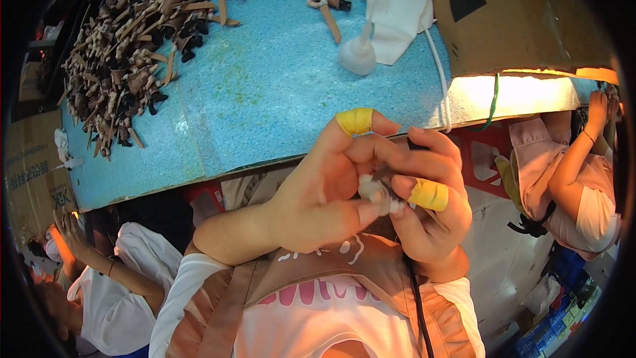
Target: The person assembles plastic toy figure components by applying adhesive from a glue bottle with a glue applicator, then wiping excess glue with wipes while wearing finger cots.
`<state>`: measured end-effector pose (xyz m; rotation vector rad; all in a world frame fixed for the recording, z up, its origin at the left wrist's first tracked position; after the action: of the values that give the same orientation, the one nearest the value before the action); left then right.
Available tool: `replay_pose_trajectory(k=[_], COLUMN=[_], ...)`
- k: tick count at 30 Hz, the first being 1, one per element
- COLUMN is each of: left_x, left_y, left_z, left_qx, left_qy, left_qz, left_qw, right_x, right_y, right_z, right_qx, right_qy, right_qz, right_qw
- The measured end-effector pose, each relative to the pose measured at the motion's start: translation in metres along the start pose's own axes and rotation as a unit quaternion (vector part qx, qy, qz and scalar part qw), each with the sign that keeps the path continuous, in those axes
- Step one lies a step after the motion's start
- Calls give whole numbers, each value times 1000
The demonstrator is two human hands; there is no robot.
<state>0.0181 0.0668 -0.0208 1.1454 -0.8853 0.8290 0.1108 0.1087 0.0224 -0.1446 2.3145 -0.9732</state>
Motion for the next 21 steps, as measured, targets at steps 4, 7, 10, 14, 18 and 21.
replay_pose_trajectory(k=[4, 7, 10, 14, 18, 21], left_x=[28, 41, 45, 56, 61, 63], left_y=[13, 18, 18, 22, 19, 18], left_z=[-4, -4, -6, -6, -8, -7], left_qx=[169, 214, 233, 365, 398, 418], left_qy=[-142, -170, -181, -161, -175, -171], left_qz=[-297, -424, -497, -510, -516, -534], left_qw=[929, 863, 816, 762, 738, 715], right_x=[-17, -28, -33, -34, -36, -37], right_y=[17, 15, 5, 4, 7, 8], right_z=[15, 13, 4, 1, 5, 7], right_qx=[187, 128, 48, 74, 91, 82], right_qy=[195, 141, 67, 17, 34, 54], right_qz=[-286, -143, -1, 53, 40, 33], right_qw=[919, 971, 997, 996, 994, 995])
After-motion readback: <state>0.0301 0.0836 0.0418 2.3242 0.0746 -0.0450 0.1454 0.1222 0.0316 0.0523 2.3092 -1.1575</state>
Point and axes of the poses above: each hand's wrist, its own z-axis away from the middle knuckle, its own x-axis out of the palm, y = z × x, the point moved 8 cm from there along -z, towards the middle knuckle, and after that the axes turned 13 degrees about z, right-handed, at the moved point
